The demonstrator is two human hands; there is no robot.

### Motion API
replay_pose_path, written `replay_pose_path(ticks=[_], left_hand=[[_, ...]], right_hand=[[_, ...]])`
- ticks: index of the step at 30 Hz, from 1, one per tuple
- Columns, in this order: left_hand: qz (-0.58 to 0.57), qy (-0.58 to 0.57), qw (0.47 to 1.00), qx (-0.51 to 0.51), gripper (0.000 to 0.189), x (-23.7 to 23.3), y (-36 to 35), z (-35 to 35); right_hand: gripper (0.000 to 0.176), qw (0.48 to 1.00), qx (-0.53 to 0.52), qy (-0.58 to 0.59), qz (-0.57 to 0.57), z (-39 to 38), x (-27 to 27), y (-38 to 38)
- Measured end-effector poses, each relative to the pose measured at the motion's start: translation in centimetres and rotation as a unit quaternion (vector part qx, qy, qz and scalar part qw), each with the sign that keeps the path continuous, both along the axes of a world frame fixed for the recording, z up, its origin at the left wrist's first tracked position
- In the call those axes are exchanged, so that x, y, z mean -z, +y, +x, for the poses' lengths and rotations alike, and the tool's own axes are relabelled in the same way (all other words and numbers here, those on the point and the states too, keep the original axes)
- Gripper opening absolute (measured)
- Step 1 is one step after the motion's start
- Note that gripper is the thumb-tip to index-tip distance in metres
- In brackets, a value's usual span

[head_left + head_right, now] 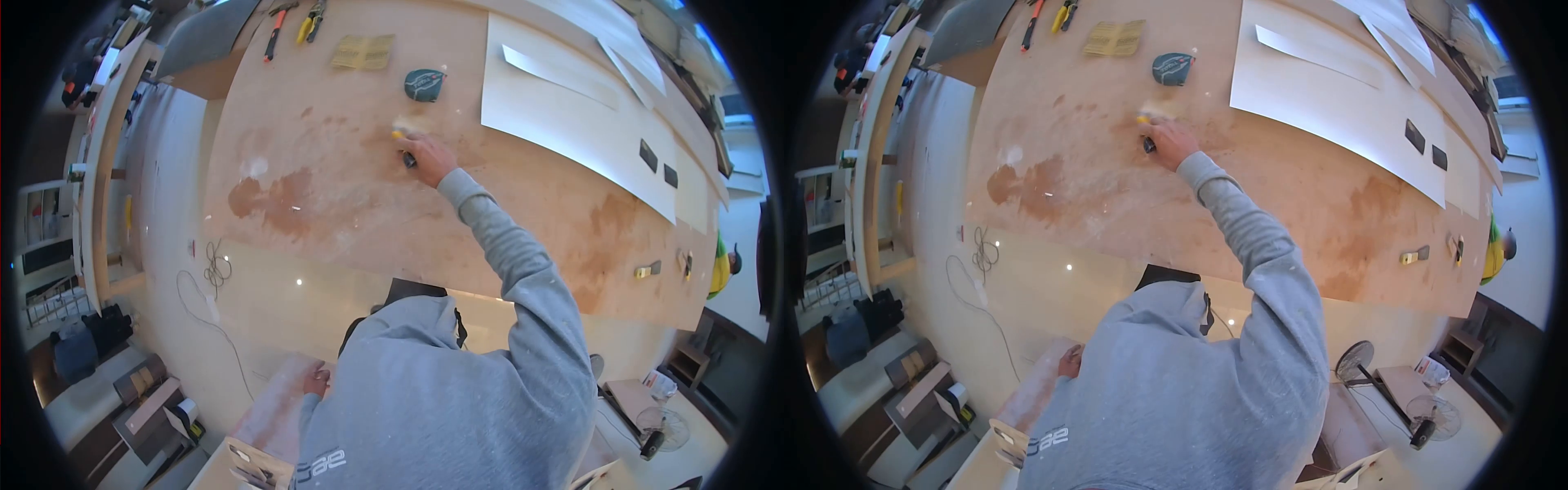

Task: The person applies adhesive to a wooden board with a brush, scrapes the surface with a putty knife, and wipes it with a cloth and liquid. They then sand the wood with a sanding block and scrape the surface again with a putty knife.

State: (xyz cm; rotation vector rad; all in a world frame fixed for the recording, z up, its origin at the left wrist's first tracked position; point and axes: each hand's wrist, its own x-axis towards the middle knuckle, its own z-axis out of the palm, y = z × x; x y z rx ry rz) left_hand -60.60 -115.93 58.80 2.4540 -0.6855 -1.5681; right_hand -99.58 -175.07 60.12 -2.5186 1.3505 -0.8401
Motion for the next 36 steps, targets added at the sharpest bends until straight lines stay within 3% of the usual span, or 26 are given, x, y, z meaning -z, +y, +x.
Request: replay_pose_path(ticks=[2, 3, 6, 7, 9, 11, 12, 14, 16, 17, 18, 19, 20, 22, 23, 25, 27, 28, 30, 31, 32, 34, 36], left_hand=[[0.0, -0.007, 1.0, 0.017, 0.051, -0.7, -0.2, -0.5], [-0.006, -0.011, 1.0, 0.016, 0.052, -0.9, 0.1, -0.6], [-0.015, -0.005, 0.998, -0.057, 0.054, -0.3, 0.9, -0.4], [-0.016, 0.0, 0.996, -0.091, 0.054, -0.2, 1.0, -0.5], [-0.009, -0.001, 0.997, -0.071, 0.05, 0.3, 0.0, -0.4], [-0.015, 0.002, 0.999, -0.052, 0.049, 1.0, -1.6, -0.3], [-0.022, 0.001, 0.999, -0.045, 0.05, 1.3, -2.4, -0.1], [-0.042, 0.004, 0.997, -0.065, 0.051, 2.1, -3.2, 0.7], [-0.055, 0.016, 0.991, -0.121, 0.05, 2.2, -2.0, 2.1], [-0.037, 0.046, 0.989, -0.135, 0.05, 5.6, 2.7, 5.0], [-0.018, 0.075, 0.986, -0.15, 0.051, 8.3, 6.8, 7.6], [0.001, 0.103, 0.981, -0.163, 0.051, 9.9, 9.8, 9.5], [0.025, 0.061, 0.993, -0.095, 0.051, 9.5, 11.5, 9.5], [0.102, -0.034, 0.992, 0.067, 0.051, 8.6, 15.4, 8.6], [0.119, -0.049, 0.987, 0.1, 0.051, 8.4, 16.8, 8.4], [0.13, -0.051, 0.981, 0.134, 0.052, 9.3, 18.5, 8.3], [0.124, -0.056, 0.978, 0.159, 0.052, 10.6, 18.7, 8.9], [0.119, -0.064, 0.976, 0.171, 0.052, 11.4, 18.6, 9.6], [0.102, -0.093, 0.973, 0.186, 0.052, 12.9, 16.7, 11.7], [0.083, -0.108, 0.975, 0.178, 0.052, 13.5, 15.1, 12.8], [0.06, -0.117, 0.98, 0.153, 0.052, 13.5, 13.0, 13.5], [-0.045, -0.06, 0.997, 0.022, 0.053, 6.8, 6.5, 12.5], [-0.088, -0.055, 0.994, -0.033, 0.05, 6.6, 7.1, 13.0]], right_hand=[[0.017, 0.97, -0.068, -0.172, 0.159, 0.8, -4.8, 0.2], [0.016, 0.976, -0.002, -0.18, 0.119, 0.7, -3.3, -0.6], [0.016, 0.964, 0.216, -0.038, 0.15, 2.2, -2.8, -1.4], [0.024, 0.958, 0.244, 0.074, 0.133, 5.1, -0.5, -0.4], [0.035, 0.953, 0.186, 0.217, 0.099, 13.4, 2.4, 4.7], [0.036, 0.98, 0.096, 0.175, 0.003, 21.0, 2.6, 11.3], [0.03, 0.992, -0.017, 0.048, 0.115, 24.4, 2.9, 13.5], [0.028, 0.949, -0.183, -0.156, 0.203, 25.9, -1.2, 15.6], [0.03, 0.904, -0.193, -0.264, 0.275, 24.2, -1.0, 14.0], [0.031, 0.877, -0.195, -0.313, 0.309, 22.2, -0.9, 13.4], [0.032, 0.903, -0.102, -0.358, 0.215, 17.9, -2.6, 13.2], [0.03, 0.924, -0.049, -0.311, 0.215, 12.6, -3.3, 12.5], [0.027, 0.94, 0.075, -0.206, 0.262, 7.2, -3.0, 11.8], [0.023, 0.982, 0.159, -0.105, 0.015, -3.4, -3.1, 10.1], [0.02, 0.957, 0.28, -0.012, 0.079, -7.5, -2.0, 10.1], [0.019, 0.918, 0.391, 0.051, 0.038, -10.2, 0.9, 11.6], [0.022, 0.892, 0.408, 0.193, 0.023, -5.6, 7.3, 12.4], [0.021, 0.916, 0.36, 0.153, 0.086, 1.0, 3.2, 14.9], [0.016, 0.955, 0.251, 0.115, 0.109, 13.5, 4.9, 17.2], [0.015, 0.973, 0.116, 0.06, 0.188, 18.7, 2.8, 19.0], [0.017, 0.996, 0.052, -0.007, 0.075, 23.8, 4.2, 20.4], [0.024, 0.963, -0.137, -0.15, 0.175, 27.4, -1.4, 22.6], [0.027, 0.907, -0.262, -0.226, 0.24, 29.0, -3.1, 23.6]])
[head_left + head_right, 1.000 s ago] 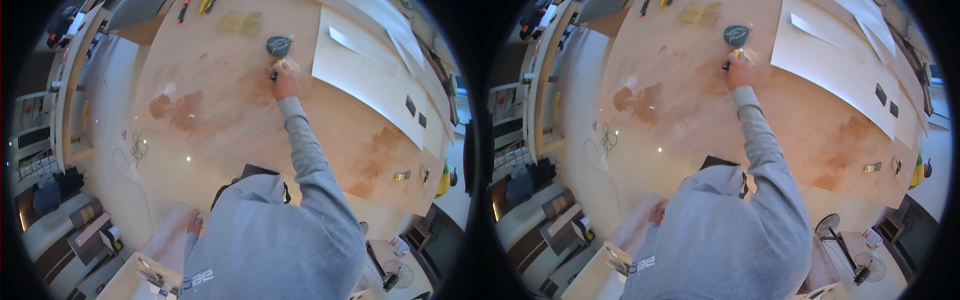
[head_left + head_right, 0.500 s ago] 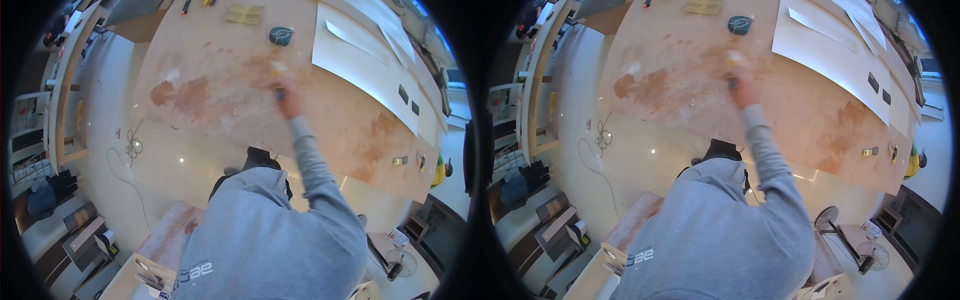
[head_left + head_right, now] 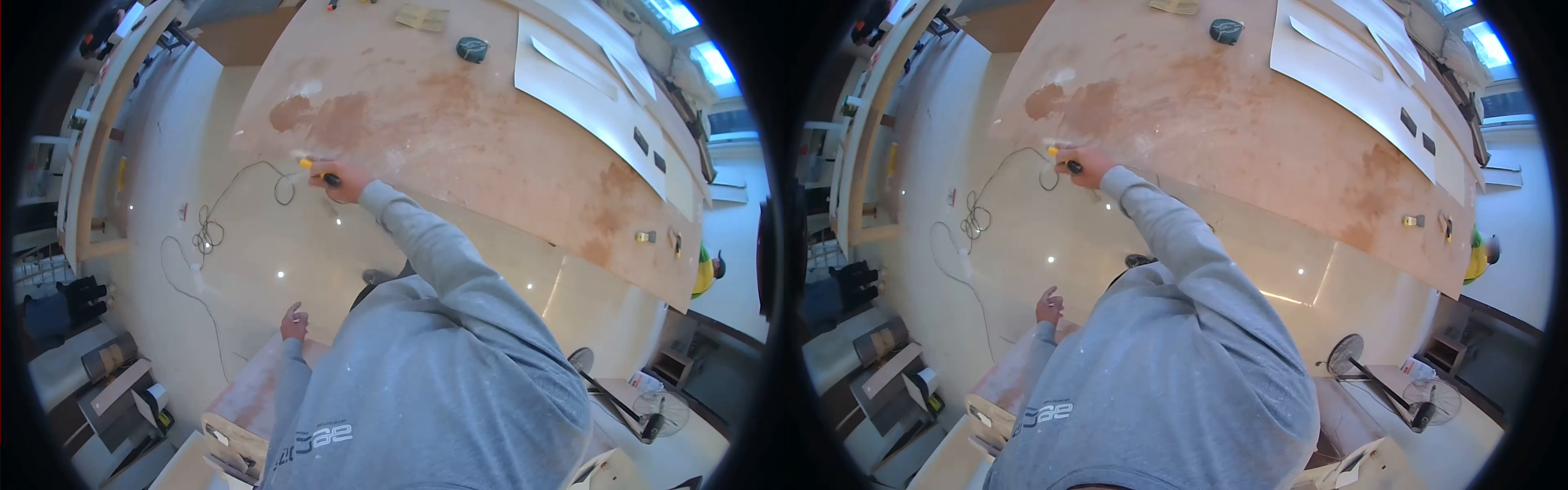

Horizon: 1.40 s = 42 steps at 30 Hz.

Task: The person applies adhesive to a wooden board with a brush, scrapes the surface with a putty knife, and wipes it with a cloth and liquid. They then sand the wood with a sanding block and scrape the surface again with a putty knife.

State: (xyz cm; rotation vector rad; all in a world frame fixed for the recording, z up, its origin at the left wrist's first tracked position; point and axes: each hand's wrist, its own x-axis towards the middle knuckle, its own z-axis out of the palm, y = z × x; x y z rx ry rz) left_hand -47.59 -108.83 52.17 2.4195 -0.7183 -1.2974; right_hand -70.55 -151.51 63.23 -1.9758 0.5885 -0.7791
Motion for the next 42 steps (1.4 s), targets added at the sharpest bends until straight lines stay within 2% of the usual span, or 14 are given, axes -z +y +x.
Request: replay_pose_path(ticks=[4, 9, 10, 14, 17, 19, 23, 26, 28, 30, 32, 34, 37, 42], left_hand=[[0.025, -0.185, 0.965, 0.184, 0.045, 8.4, 11.5, 2.0], [0.151, -0.002, 0.975, 0.166, 0.047, 9.6, 20.9, -0.1], [0.141, 0.007, 0.974, 0.177, 0.047, 9.6, 20.1, 0.3], [0.027, 0.043, 0.991, 0.125, 0.049, 9.4, 10.6, 4.2], [-0.06, 0.045, 0.996, 0.056, 0.05, 5.6, 5.1, 5.8], [-0.096, 0.027, 0.994, 0.034, 0.052, 4.3, 4.6, 6.0], [-0.033, 0.128, 0.988, -0.08, 0.051, 7.5, 11.6, 4.6], [-0.074, 0.185, 0.977, -0.081, 0.048, 10.8, 13.7, 3.6], [-0.15, 0.157, 0.975, 0.041, 0.047, 11.5, 12.5, 3.0], [-0.032, 0.113, 0.991, 0.066, 0.046, 6.6, 5.3, 2.3], [-0.106, 0.106, 0.988, 0.029, 0.046, 4.7, -0.6, 1.8], [-0.174, 0.104, 0.978, 0.04, 0.047, 1.6, -5.8, 1.6], [-0.286, 0.086, 0.951, 0.079, 0.047, -2.2, -9.5, 1.4], [-0.212, 0.122, 0.969, -0.032, 0.042, -6.8, -8.2, -0.5]], right_hand=[[0.029, 0.946, 0.306, 0.093, -0.051, -12.6, 1.4, 0.6], [0.022, 0.714, 0.52, 0.422, -0.206, -19.9, 8.2, 1.2], [0.019, 0.809, 0.434, 0.378, -0.121, -16.5, 8.7, 2.2], [0.022, 0.99, 0.098, 0.104, -0.018, -0.2, 3.1, 7.0], [0.025, 0.997, 0.074, 0.029, 0.009, 0.3, -1.4, 8.7], [0.023, 0.979, 0.197, -0.007, -0.04, -5.9, 0.8, 8.1], [0.017, 0.808, 0.508, 0.29, -0.076, -24.0, 1.4, 8.6], [0.015, 0.665, 0.605, 0.439, 0.0, -24.4, 5.2, 9.4], [0.02, 0.717, 0.487, 0.495, -0.058, -17.0, 7.4, 9.4], [0.025, 0.833, 0.371, 0.396, -0.108, -6.4, 5.6, 9.4], [0.017, 0.903, 0.312, 0.27, -0.119, 2.7, 2.7, 9.0], [0.011, 0.967, 0.167, 0.068, 0.178, 6.2, -1.5, 7.3], [0.023, 0.971, 0.191, -0.028, 0.138, 3.7, -0.9, 6.3], [0.02, 0.843, 0.493, 0.213, 0.032, -17.0, -0.8, 6.3]])
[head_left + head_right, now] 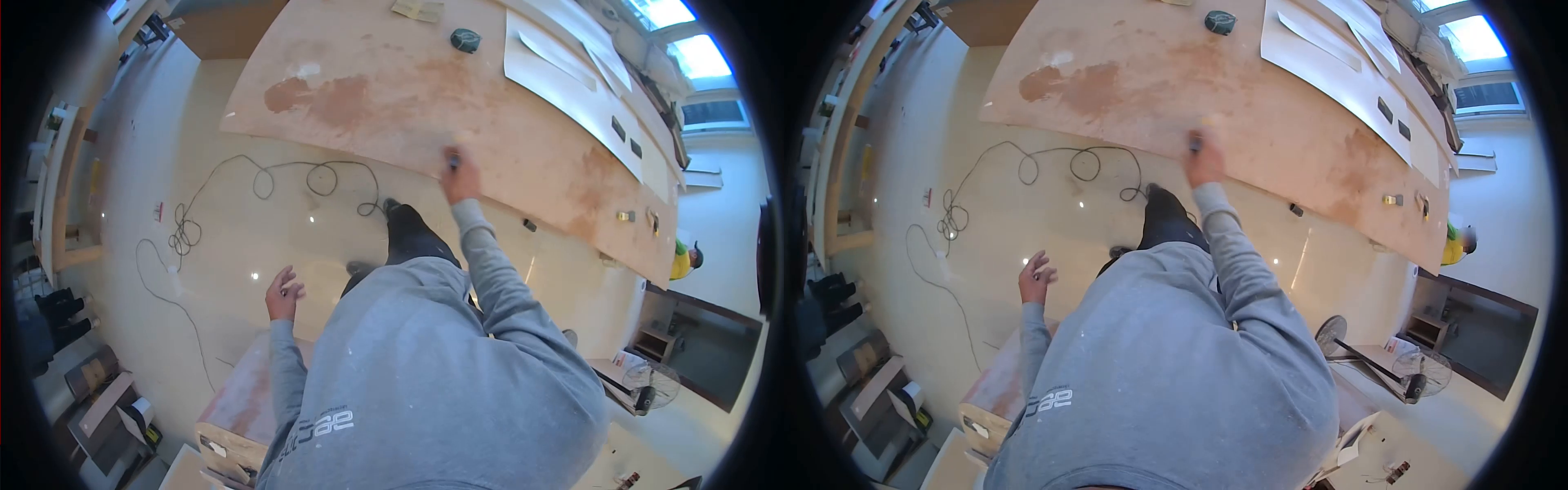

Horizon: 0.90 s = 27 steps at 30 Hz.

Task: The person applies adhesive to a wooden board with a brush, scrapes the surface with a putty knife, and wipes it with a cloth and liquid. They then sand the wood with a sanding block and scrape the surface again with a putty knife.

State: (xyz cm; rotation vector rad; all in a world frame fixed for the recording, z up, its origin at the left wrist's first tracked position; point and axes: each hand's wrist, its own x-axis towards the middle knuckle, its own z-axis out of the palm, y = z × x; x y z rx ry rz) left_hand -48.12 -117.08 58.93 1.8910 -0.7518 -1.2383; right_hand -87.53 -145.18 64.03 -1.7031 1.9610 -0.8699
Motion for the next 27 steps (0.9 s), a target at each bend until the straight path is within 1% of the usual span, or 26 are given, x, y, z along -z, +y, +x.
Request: replay_pose_path(ticks=[1, 2, 3, 4, 5, 6, 7, 8, 9, 10, 12, 13, 14, 15, 16, 17, 18, 20, 22, 23, 24, 26, 27], left_hand=[[0.047, 0.031, 0.997, -0.043, 0.041, -1.6, 0.3, -0.5], [0.073, 0.003, 0.997, -0.026, 0.038, -2.4, 0.4, -0.6], [0.088, -0.027, 0.996, -0.008, 0.036, -2.9, -0.5, -0.7], [0.094, -0.06, 0.994, 0.011, 0.033, -3.2, -3.6, -0.7], [0.029, -0.129, 0.99, 0.04, 0.033, -4.5, -7.5, -1.0], [-0.027, -0.195, 0.978, 0.067, 0.033, -6.5, -10.4, -2.0], [-0.078, -0.259, 0.959, 0.091, 0.033, -8.3, -12.7, -3.2], [-0.113, -0.261, 0.953, 0.103, 0.034, -9.6, -15.7, -4.3], [-0.148, -0.265, 0.946, 0.116, 0.035, -10.9, -19.3, -5.4], [-0.183, -0.269, 0.937, 0.13, 0.036, -11.6, -23.1, -6.4], [-0.202, -0.255, 0.933, 0.152, 0.04, -12.1, -29.4, -8.4], [-0.21, -0.246, 0.932, 0.162, 0.041, -12.2, -32.3, -9.6], [-0.208, -0.249, 0.923, 0.204, 0.043, -12.1, -35.0, -11.0], [-0.203, -0.252, 0.913, 0.247, 0.044, -11.8, -37.4, -12.5], [-0.197, -0.255, 0.901, 0.29, 0.046, -11.4, -39.9, -14.0], [-0.231, -0.285, 0.857, 0.361, 0.049, -9.9, -42.6, -15.4], [-0.262, -0.311, 0.807, 0.429, 0.052, -8.5, -45.3, -17.1], [-0.185, -0.27, 0.808, 0.49, 0.057, -8.8, -50.9, -22.3], [-0.236, -0.279, 0.773, 0.518, 0.064, -5.9, -57.4, -26.6], [-0.218, -0.308, 0.756, 0.535, 0.068, -6.1, -60.4, -29.1], [-0.202, -0.336, 0.737, 0.551, 0.071, -6.8, -63.4, -31.5], [-0.207, -0.333, 0.74, 0.546, 0.081, -8.1, -68.2, -35.3], [-0.21, -0.36, 0.736, 0.534, 0.084, -7.4, -70.0, -36.8]], right_hand=[[0.022, 0.996, 0.039, 0.078, 0.029, -1.1, 0.4, 0.7], [0.024, 0.984, 0.081, 0.153, 0.049, -1.8, 0.5, 1.2], [0.025, 0.973, 0.03, 0.222, 0.056, -0.4, 2.7, 2.1], [0.027, 0.955, -0.015, 0.289, 0.057, 2.7, 4.6, 2.6], [0.029, 0.966, -0.109, 0.194, 0.129, 6.0, 1.7, 2.6], [0.027, 0.976, -0.181, 0.098, 0.067, 8.3, 2.1, 2.2], [0.022, 0.964, -0.262, -0.033, 0.019, 10.5, 0.4, 1.6], [0.02, 0.942, -0.302, -0.137, 0.052, 12.3, -0.8, -0.1], [0.017, 0.906, -0.339, -0.241, 0.084, 13.0, -2.1, -1.9], [0.016, 0.909, -0.328, -0.257, 0.025, 12.1, -3.9, -3.8], [0.014, 0.905, -0.303, -0.286, -0.083, 8.0, -6.9, -7.4], [0.015, 0.903, -0.267, -0.336, 0.001, 4.6, -7.5, -9.7], [0.015, 0.951, -0.186, -0.24, -0.058, 1.2, -8.0, -12.1], [0.014, 0.959, -0.156, -0.214, -0.097, -2.7, -8.1, -15.8], [0.013, 0.96, -0.114, -0.223, -0.129, -6.7, -6.9, -19.5], [0.012, 0.955, -0.101, -0.201, -0.192, -9.9, -8.9, -23.2], [0.012, 0.953, -0.089, -0.128, -0.26, -13.5, -7.4, -27.6], [0.015, 0.962, -0.058, -0.109, -0.245, -17.8, -8.4, -33.3], [0.018, 0.985, -0.033, -0.108, -0.133, -20.4, -8.4, -38.1], [0.017, 0.991, -0.045, -0.077, -0.098, -21.3, -8.4, -40.1], [0.017, 0.987, -0.05, -0.083, -0.132, -21.5, -6.7, -42.2], [0.018, 0.974, -0.061, -0.092, -0.199, -21.0, -2.7, -45.5], [0.02, 0.996, -0.074, -0.049, -0.026, -21.0, -1.5, -46.1]])
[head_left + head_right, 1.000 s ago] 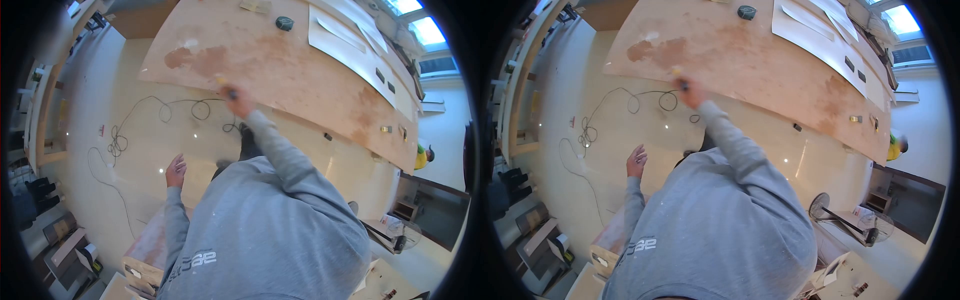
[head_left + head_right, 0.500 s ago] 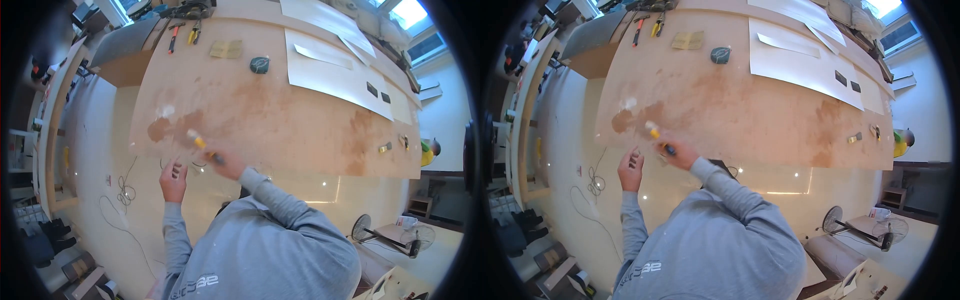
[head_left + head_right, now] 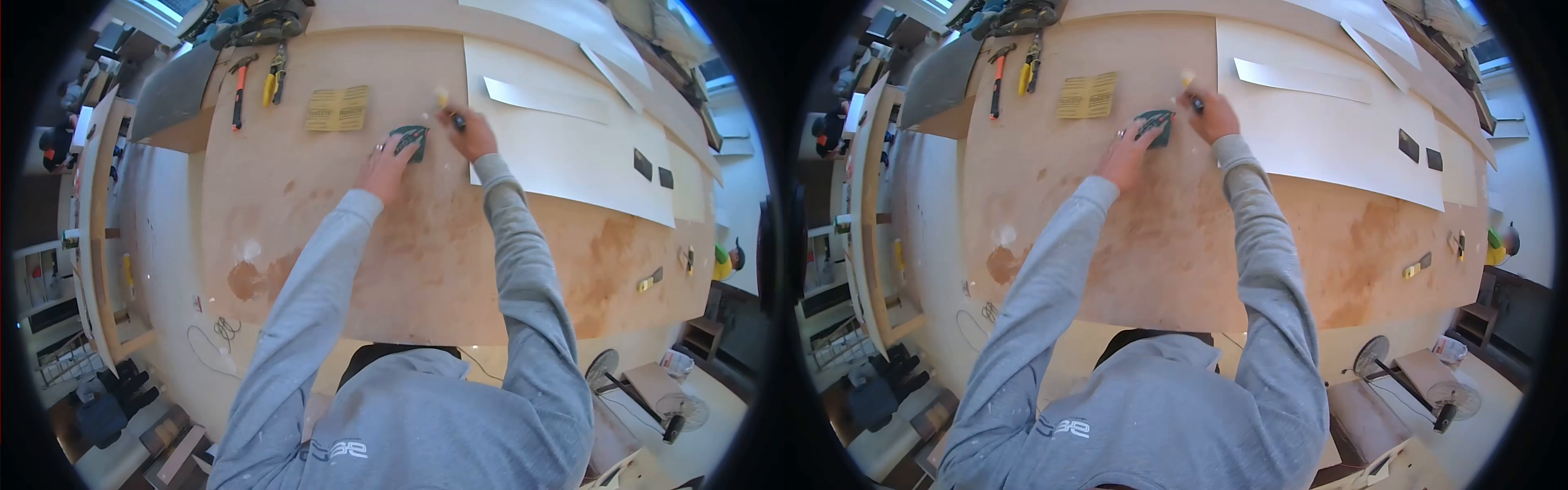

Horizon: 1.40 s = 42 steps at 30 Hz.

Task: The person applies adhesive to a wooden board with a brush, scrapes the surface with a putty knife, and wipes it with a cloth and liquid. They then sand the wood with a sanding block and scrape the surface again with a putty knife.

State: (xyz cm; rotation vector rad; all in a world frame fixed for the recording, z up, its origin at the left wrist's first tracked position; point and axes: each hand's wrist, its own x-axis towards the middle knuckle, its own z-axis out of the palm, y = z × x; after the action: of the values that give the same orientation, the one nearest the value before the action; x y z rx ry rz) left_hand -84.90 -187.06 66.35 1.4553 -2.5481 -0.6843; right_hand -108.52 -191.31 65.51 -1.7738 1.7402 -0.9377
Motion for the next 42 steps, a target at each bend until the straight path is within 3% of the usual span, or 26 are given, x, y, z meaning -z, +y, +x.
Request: replay_pose_path(ticks=[1, 3, 5, 7, 9, 11, 12, 13, 15, 17, 18, 20, 21, 23, 24, 25, 28, 29, 31, 32, 34, 35, 36, 38, 39, 42], left_hand=[[-0.022, -0.016, 1.0, -0.011, 0.087, 0.8, -1.7, -1.4], [-0.045, -0.026, 0.998, -0.03, 0.091, 2.1, -3.5, -2.8], [-0.04, -0.018, 0.998, -0.049, 0.092, 2.8, -4.1, -3.2], [-0.027, -0.001, 0.999, -0.035, 0.088, 3.4, -4.2, -2.8], [-0.005, 0.011, 1.0, -0.019, 0.084, 2.5, -2.8, -2.3], [0.034, 0.01, 0.999, -0.001, 0.079, 1.1, 1.7, -1.5], [0.058, 0.007, 0.998, 0.007, 0.077, 1.3, 4.5, -1.0], [0.04, -0.04, 0.998, 0.037, 0.078, 3.8, 7.7, -0.4], [0.041, -0.054, 0.997, 0.025, 0.082, 6.2, 12.0, -1.0], [0.076, 0.007, 0.996, -0.055, 0.087, 5.8, 13.8, -3.0], [0.052, 0.011, 0.997, -0.047, 0.088, 5.3, 14.3, -2.8], [0.006, 0.02, 0.999, -0.04, 0.09, 3.0, 14.8, -2.3], [0.042, 0.011, 0.998, -0.052, 0.088, 2.9, 16.0, -1.0], [0.106, -0.006, 0.992, -0.071, 0.086, 2.9, 17.8, 2.8], [0.042, 0.068, 0.995, -0.064, 0.076, -0.4, 16.0, 3.6], [0.011, 0.051, 0.996, -0.071, 0.072, -0.1, 14.6, 5.2], [-0.078, 0.034, 0.988, -0.13, 0.056, 2.7, 8.4, 8.6], [-0.107, 0.046, 0.978, -0.172, 0.048, 3.7, 4.6, 8.8], [-0.162, 0.054, 0.973, -0.156, 0.042, 1.7, -3.5, 6.2], [-0.119, 0.003, 0.985, -0.124, 0.044, 3.0, -7.3, 5.3], [-0.029, -0.137, 0.985, -0.098, 0.051, 3.4, -9.4, 2.8], [0.011, -0.224, 0.969, -0.101, 0.055, 2.3, -10.5, 1.4], [0.016, -0.221, 0.967, -0.123, 0.058, 2.6, -11.0, 1.2], [0.036, -0.213, 0.963, -0.161, 0.066, 4.0, -10.7, 1.7], [0.008, -0.19, 0.968, -0.164, 0.068, 4.6, -9.9, 2.9], [-0.037, -0.113, 0.972, -0.201, 0.071, 5.4, -5.9, 7.6]], right_hand=[[0.023, 0.997, -0.065, 0.021, -0.045, 0.1, 2.4, -0.6], [0.019, 0.993, -0.076, -0.088, 0.009, 0.0, 0.8, -1.0], [0.016, 0.993, -0.045, -0.106, -0.017, -2.2, 0.2, -2.8], [0.02, 0.992, 0.018, -0.04, -0.117, -3.5, -3.2, -3.3], [0.018, 0.998, 0.012, 0.007, -0.056, -3.7, -2.2, -3.9], [0.013, 0.996, -0.035, 0.06, -0.062, -0.4, 3.8, -3.0], [0.012, 0.969, -0.088, 0.226, -0.039, 3.1, 5.1, -1.1], [0.015, 0.961, -0.164, 0.223, -0.021, 6.9, 5.2, 0.9], [0.021, 0.962, -0.19, 0.149, -0.129, 14.5, 2.6, 6.0], [0.023, 0.952, -0.304, -0.003, 0.017, 20.4, 2.1, 8.8], [0.024, 0.93, -0.343, -0.102, 0.078, 21.4, 0.9, 9.6], [0.026, 0.924, -0.291, -0.236, 0.075, 19.4, -0.1, 9.5], [0.028, 0.912, -0.266, -0.302, 0.073, 17.9, -0.5, 9.3], [0.031, 0.956, -0.147, -0.254, -0.021, 12.4, -0.8, 8.1], [0.031, 0.983, -0.085, -0.161, -0.006, 9.0, -2.9, 7.7], [0.031, 0.998, -0.02, -0.065, 0.011, 6.7, -4.6, 7.6], [0.027, 0.995, 0.014, 0.095, -0.018, 7.3, -0.2, 10.0], [0.025, 0.996, -0.024, 0.075, -0.038, 8.3, 0.7, 10.9], [0.023, 0.99, -0.11, 0.032, -0.077, 11.1, 1.5, 12.2], [0.02, 0.991, -0.112, -0.076, -0.011, 11.2, 0.7, 12.0], [0.015, 0.943, -0.119, -0.283, 0.128, 10.2, -3.1, 10.5], [0.012, 0.956, -0.101, -0.259, 0.098, 8.9, -4.7, 9.4], [0.01, 0.966, -0.081, -0.234, 0.07, 7.1, -5.7, 8.3], [0.009, 0.988, -0.014, -0.15, -0.028, 4.1, -5.7, 4.8], [0.01, 0.995, 0.02, -0.093, 0.011, 2.3, -5.6, 2.6], [0.011, 0.992, 0.093, -0.008, -0.086, 1.6, -2.5, -5.0]])
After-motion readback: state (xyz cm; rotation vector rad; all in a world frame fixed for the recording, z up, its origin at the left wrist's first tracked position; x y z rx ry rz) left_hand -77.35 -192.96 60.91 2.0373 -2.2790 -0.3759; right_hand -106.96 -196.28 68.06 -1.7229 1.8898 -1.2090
